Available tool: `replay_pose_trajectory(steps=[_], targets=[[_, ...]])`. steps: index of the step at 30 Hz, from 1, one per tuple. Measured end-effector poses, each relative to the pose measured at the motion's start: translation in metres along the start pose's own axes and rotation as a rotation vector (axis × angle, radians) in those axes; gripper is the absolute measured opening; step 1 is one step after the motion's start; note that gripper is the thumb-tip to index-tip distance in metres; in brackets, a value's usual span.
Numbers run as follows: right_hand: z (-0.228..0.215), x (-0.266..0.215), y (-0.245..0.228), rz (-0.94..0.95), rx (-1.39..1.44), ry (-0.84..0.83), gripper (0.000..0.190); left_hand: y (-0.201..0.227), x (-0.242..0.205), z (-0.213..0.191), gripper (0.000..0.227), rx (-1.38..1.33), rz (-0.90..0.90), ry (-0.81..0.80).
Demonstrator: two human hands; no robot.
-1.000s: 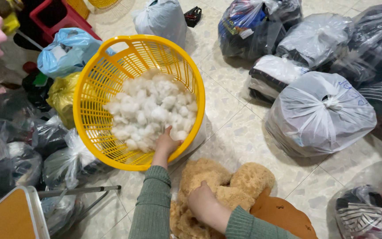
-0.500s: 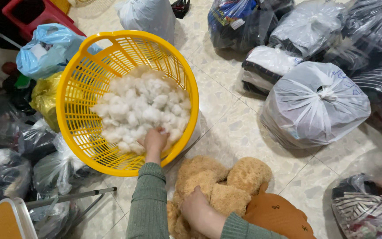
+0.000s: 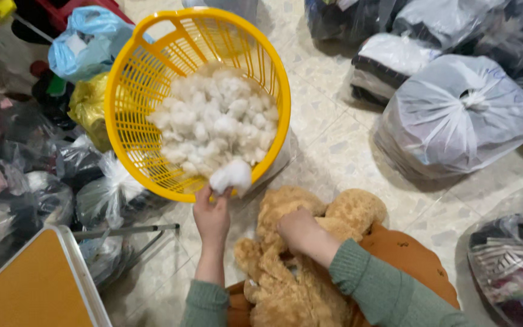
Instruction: The person sits on the floor and repeatedly takes handfuls of white stuffing from a yellow basket to fill a large teddy bear. They push the stuffing into the bear's body and head, adjusting the fabric as they work.
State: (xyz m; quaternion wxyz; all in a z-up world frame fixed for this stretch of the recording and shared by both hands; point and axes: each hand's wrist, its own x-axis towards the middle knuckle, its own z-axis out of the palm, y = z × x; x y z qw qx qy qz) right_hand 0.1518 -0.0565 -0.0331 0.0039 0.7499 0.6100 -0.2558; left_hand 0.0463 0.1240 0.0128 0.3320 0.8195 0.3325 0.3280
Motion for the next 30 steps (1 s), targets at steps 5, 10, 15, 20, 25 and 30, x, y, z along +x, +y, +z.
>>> replay_pose_trajectory(steps=[5,10,15,20,25,30], targets=[[-0.009,-0.005,-0.001,0.009,0.019,-0.094,0.026,0.035,-0.120,-0.033,0.027,0.042,0.102,-0.059],[-0.033,-0.017,0.002,0.010,0.008,-0.065,0.025,0.048,-0.148,-0.038,0.028,0.206,0.135,-0.234],[-0.037,-0.022,0.002,0.021,0.027,-0.089,0.022,0.055,-0.152,-0.036,0.028,0.394,0.420,-0.348],[-0.043,-0.028,0.006,0.036,0.022,-0.079,0.021,0.079,-0.155,-0.024,0.027,0.355,0.516,-0.513],[-0.042,-0.029,0.006,0.052,0.012,-0.080,0.019,0.074,-0.160,-0.012,0.026,0.147,0.262,-0.758],[-0.042,-0.027,0.002,0.061,0.027,-0.084,0.048,0.045,-0.162,0.018,0.030,0.076,0.080,-0.833]])
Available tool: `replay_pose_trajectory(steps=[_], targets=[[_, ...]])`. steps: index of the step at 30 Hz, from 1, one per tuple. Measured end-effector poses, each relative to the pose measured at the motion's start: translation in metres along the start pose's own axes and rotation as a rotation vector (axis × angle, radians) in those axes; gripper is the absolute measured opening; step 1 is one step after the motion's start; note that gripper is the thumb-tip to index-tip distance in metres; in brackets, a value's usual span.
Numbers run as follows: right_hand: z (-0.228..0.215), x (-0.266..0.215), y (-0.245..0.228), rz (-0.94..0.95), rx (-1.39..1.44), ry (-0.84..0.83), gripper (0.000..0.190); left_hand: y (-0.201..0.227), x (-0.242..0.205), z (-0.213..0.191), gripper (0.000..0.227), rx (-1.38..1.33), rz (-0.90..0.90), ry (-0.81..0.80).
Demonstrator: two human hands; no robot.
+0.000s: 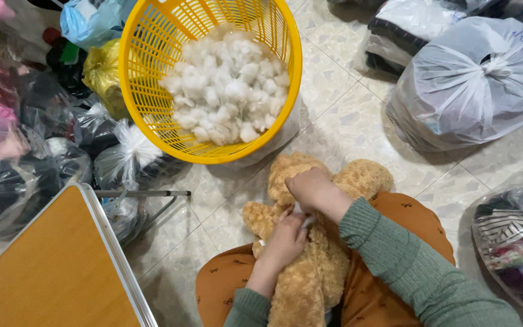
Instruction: The person sits on the floor and repeatedly takes handfuls of white stuffing from a yellow basket to fill a large teddy bear. They push the stuffing into the bear's body and head, adjusting the fabric as they work.
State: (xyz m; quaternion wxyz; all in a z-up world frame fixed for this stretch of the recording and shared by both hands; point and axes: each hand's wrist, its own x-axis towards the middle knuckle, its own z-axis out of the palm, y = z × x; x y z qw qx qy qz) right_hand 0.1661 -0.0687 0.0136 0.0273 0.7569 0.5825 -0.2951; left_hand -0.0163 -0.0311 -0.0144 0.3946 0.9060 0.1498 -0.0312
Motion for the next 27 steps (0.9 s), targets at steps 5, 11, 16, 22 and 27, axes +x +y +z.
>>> replay_pose_trajectory(steps=[5,11,16,22,27], targets=[[0.005,0.005,0.000,-0.020,0.028,0.063,0.054,-0.011,0.027,0.017,0.040,0.486,-0.093,0.122],[0.010,0.008,0.002,0.040,-0.012,0.096,0.061,0.017,0.037,0.012,0.043,0.710,-0.159,0.082],[0.010,0.007,0.010,0.005,-0.014,0.080,0.041,0.027,0.019,-0.025,0.033,0.293,-0.078,-0.016],[0.009,0.007,0.015,-0.048,-0.017,0.014,0.021,0.020,0.020,-0.041,0.046,-0.139,-0.379,0.146],[0.001,0.004,0.012,-0.064,0.061,-0.004,0.029,0.007,0.019,-0.018,0.030,0.190,-0.469,0.044]])
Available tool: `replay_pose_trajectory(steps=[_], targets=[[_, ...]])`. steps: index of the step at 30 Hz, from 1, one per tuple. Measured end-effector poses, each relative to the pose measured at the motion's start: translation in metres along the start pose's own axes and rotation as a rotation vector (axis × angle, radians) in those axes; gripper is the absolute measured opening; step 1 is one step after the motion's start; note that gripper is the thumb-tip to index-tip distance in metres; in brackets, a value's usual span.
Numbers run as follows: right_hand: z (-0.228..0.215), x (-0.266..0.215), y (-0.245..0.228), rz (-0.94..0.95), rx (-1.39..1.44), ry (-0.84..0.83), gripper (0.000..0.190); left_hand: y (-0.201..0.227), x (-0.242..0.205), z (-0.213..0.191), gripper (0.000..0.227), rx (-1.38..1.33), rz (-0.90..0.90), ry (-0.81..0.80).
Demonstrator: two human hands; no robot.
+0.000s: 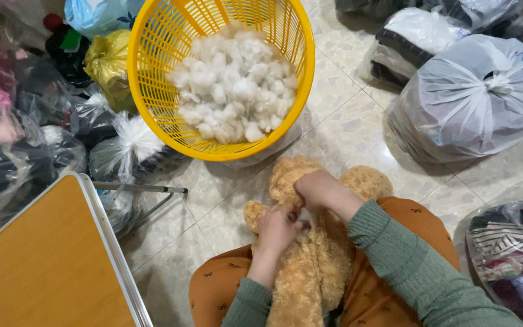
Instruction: The person sits on the floor and repeatedly takes handfuls of white stuffing from a yellow basket to fill a large teddy bear. They push the stuffing into the bear's body and head, adjusting the fabric as they work.
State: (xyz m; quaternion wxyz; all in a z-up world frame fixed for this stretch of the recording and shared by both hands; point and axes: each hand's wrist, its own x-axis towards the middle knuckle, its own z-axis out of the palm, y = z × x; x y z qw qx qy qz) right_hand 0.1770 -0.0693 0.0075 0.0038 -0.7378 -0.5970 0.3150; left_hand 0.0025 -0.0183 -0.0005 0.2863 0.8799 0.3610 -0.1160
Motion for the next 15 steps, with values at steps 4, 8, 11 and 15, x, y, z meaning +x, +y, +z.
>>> replay_pose_trajectory(steps=[4,8,11,15], targets=[[-0.009,-0.005,-0.011,-0.018,0.051,0.069,0.027,0.000,0.015,0.020,0.022,0.062,0.020,0.163],[-0.017,-0.014,-0.020,-0.044,0.196,-0.001,0.015,-0.005,0.034,0.015,0.048,0.115,0.004,0.480],[-0.019,-0.019,-0.019,-0.149,0.230,0.051,0.016,-0.007,0.034,0.002,0.057,0.101,0.024,0.667],[-0.016,-0.017,-0.014,-0.136,0.178,0.147,0.014,0.002,0.024,-0.017,0.060,-0.019,0.020,0.492]])
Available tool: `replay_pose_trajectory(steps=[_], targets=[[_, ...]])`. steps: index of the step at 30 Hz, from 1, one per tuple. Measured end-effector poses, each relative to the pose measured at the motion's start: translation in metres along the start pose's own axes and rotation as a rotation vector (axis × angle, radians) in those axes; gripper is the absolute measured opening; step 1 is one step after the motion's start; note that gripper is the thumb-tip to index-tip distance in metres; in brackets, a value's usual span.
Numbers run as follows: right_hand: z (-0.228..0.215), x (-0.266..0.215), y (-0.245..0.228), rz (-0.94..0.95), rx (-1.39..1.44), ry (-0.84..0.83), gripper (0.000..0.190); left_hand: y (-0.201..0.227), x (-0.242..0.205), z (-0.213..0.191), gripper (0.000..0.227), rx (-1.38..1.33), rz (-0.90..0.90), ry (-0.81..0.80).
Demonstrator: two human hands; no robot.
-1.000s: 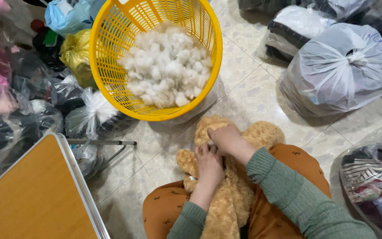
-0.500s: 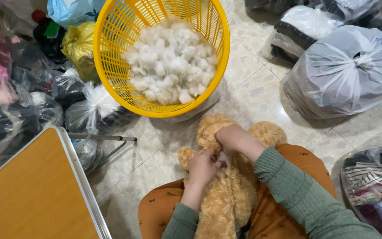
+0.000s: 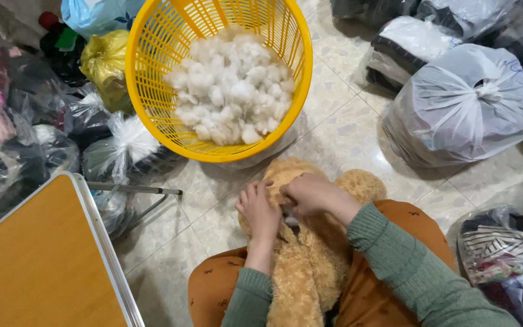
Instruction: The person sits on the floor and repeatedly takes handfuls of white stuffing from a yellow basket to fill a large teddy bear. They push the stuffing into the bear's body and head, adjusting the fabric as they work.
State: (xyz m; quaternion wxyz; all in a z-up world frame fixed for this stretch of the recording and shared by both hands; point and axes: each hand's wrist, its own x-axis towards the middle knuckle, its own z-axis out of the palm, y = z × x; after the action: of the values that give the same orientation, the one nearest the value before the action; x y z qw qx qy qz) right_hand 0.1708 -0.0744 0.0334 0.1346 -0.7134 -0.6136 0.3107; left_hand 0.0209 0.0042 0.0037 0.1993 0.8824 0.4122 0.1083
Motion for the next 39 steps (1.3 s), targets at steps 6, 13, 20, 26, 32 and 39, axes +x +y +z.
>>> replay_pose_trajectory(steps=[6,13,20,26,32,39], targets=[[0.000,0.005,-0.001,0.104,-0.071,-0.133,0.017,0.013,-0.001,-0.021,0.117,-0.026,0.188,-0.477],[-0.007,0.000,-0.011,0.097,0.043,-0.156,0.010,-0.002,-0.008,0.025,0.074,0.081,0.064,-0.243],[0.008,0.006,0.008,-0.004,-0.050,0.005,0.013,-0.015,0.005,0.021,0.056,0.231,0.090,0.080],[0.023,0.013,0.021,-0.020,-0.187,-0.005,0.013,0.013,0.003,-0.025,0.100,0.060,0.032,-0.569],[0.016,0.012,0.012,0.043,-0.207,-0.082,0.014,0.024,-0.009,-0.019,0.129,0.257,0.080,-0.729],[0.014,0.010,0.005,0.089,-0.202,-0.152,0.010,-0.013,-0.012,0.051,0.036,0.317,0.324,-0.315]])
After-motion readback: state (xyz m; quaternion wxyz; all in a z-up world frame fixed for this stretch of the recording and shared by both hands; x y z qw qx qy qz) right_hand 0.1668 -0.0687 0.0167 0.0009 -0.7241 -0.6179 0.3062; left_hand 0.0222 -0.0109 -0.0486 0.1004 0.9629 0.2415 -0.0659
